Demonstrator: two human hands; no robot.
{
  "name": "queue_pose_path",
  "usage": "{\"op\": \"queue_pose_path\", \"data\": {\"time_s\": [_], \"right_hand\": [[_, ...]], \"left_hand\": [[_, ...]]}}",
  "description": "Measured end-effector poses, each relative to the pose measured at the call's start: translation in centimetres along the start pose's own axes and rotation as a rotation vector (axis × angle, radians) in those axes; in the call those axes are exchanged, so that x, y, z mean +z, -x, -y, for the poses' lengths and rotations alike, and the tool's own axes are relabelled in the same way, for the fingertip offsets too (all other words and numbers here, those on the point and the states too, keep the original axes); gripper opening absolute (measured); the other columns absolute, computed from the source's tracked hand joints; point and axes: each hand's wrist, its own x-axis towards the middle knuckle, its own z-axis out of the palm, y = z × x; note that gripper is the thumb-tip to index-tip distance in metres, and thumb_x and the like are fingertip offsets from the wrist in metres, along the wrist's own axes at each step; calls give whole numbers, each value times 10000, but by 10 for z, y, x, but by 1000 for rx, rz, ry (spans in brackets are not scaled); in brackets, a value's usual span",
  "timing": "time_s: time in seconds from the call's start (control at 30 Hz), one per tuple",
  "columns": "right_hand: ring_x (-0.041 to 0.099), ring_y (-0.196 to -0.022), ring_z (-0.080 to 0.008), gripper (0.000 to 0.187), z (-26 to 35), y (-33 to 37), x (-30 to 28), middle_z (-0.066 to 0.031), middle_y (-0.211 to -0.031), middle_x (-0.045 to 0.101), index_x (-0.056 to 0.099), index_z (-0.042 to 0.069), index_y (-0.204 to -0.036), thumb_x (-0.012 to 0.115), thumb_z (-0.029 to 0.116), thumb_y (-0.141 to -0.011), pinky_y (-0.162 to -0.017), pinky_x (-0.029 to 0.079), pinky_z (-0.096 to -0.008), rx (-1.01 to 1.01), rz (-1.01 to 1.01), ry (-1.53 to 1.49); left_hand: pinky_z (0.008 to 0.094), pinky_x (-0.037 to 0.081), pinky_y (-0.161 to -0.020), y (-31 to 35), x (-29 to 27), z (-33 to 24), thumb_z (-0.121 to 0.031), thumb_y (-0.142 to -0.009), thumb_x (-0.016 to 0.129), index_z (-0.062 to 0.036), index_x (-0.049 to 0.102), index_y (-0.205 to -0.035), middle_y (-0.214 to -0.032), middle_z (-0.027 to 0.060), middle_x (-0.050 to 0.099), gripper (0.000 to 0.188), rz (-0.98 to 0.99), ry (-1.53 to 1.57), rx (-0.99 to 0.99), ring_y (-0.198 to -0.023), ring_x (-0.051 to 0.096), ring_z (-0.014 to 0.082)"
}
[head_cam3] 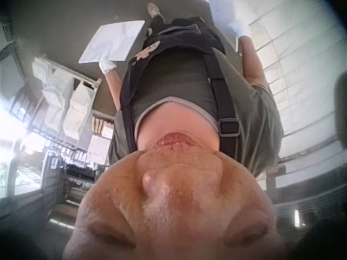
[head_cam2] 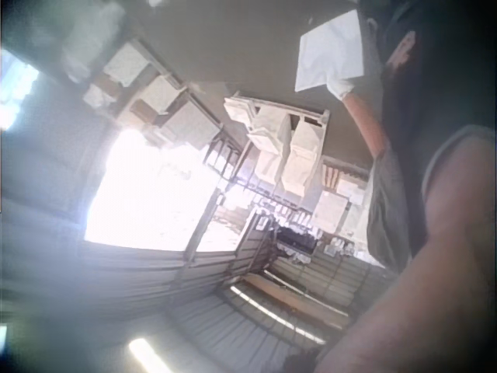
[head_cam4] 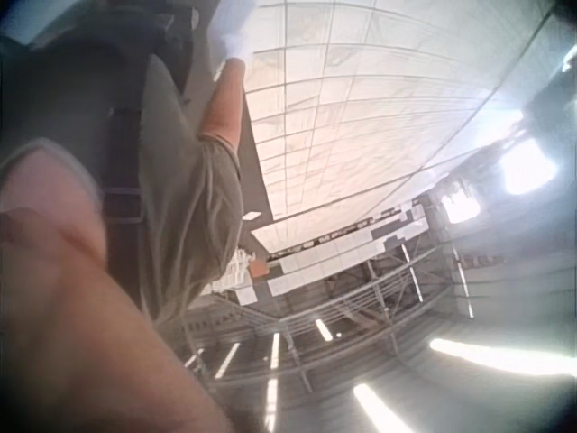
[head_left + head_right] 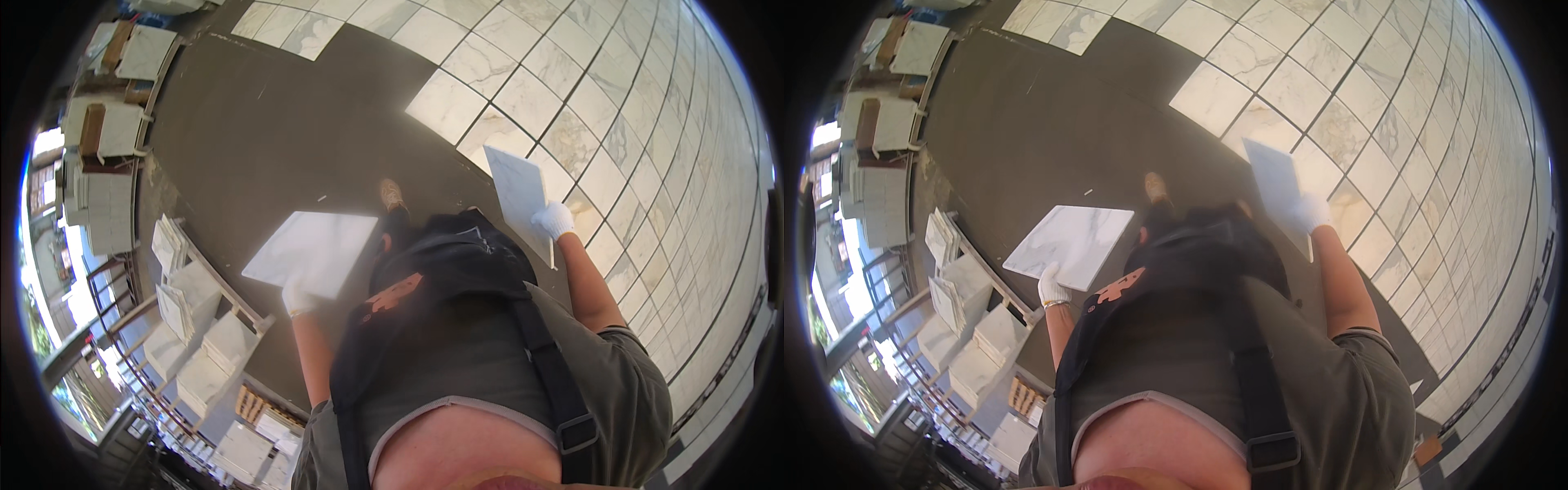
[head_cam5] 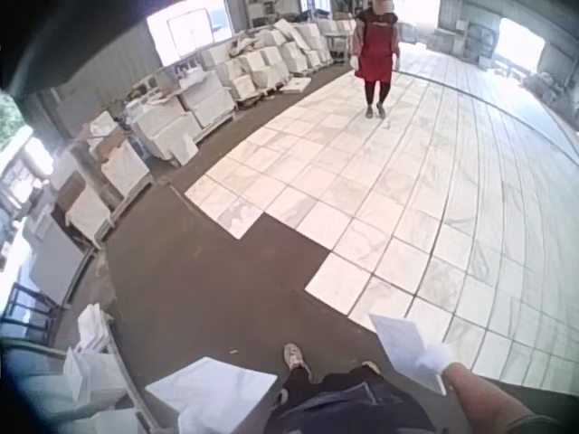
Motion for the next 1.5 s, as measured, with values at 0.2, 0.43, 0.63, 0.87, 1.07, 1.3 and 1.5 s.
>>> {"op": "queue_pose_path", "data": {"time_s": [0.2,0.43,0.63,0.87,1.07,1.3,1.5], "right_hand": [[665,-1015,-405,376,68,5,21,-221,-1041,704,730,56,-1066,562,295,-829,-879,521,-464,189,149,-135],[702,-873,-398,358,99,-30,100,-222,-896,717,759,88,-965,700,266,-660,-772,560,-453,268,107,-231],[714,-838,-373,347,117,-77,179,-202,-867,728,756,75,-952,722,226,-641,-753,565,-432,486,136,-377],[702,-890,-382,357,160,-151,232,-193,-921,732,742,77,-1012,653,284,-736,-773,550,-429,636,174,-518],[699,-909,-373,363,209,-239,313,-188,-937,732,735,78,-1024,642,306,-757,-788,540,-424,810,101,-612],[708,-872,-354,333,238,-289,383,-173,-905,738,732,63,-1014,675,239,-737,-774,544,-404,886,38,-785],[724,-788,-307,315,229,-290,384,-153,-848,747,750,22,-946,733,197,-685,-746,551,-382,1009,14,-743]], "left_hand": [[473,549,-897,-140,122,-84,-27,-830,626,49,587,-1165,-1140,183,648,346,129,-350,49,-1040,645,345],[469,503,-971,-260,268,-127,-3,-843,623,48,590,-1173,-1142,186,650,336,409,-498,109,-1076,629,352],[463,519,-941,-338,381,-93,-1,-841,623,37,600,-1154,-1125,164,660,316,522,-213,-115,-1039,638,339],[381,529,-864,-447,480,4,-54,-863,611,28,710,-1025,-995,120,711,206,579,-295,-178,-974,666,248],[451,488,-971,-534,568,84,-28,-847,611,40,555,-1265,-1231,176,615,427,570,-268,-366,-1116,601,323],[464,489,-1017,-598,598,138,-14,-870,594,41,510,-1300,-1265,171,607,441,561,-244,-356,-1168,590,333],[453,523,-983,-656,609,183,7,-857,603,27,525,-1276,-1258,155,610,426,845,-611,138,-1146,609,317]]}}
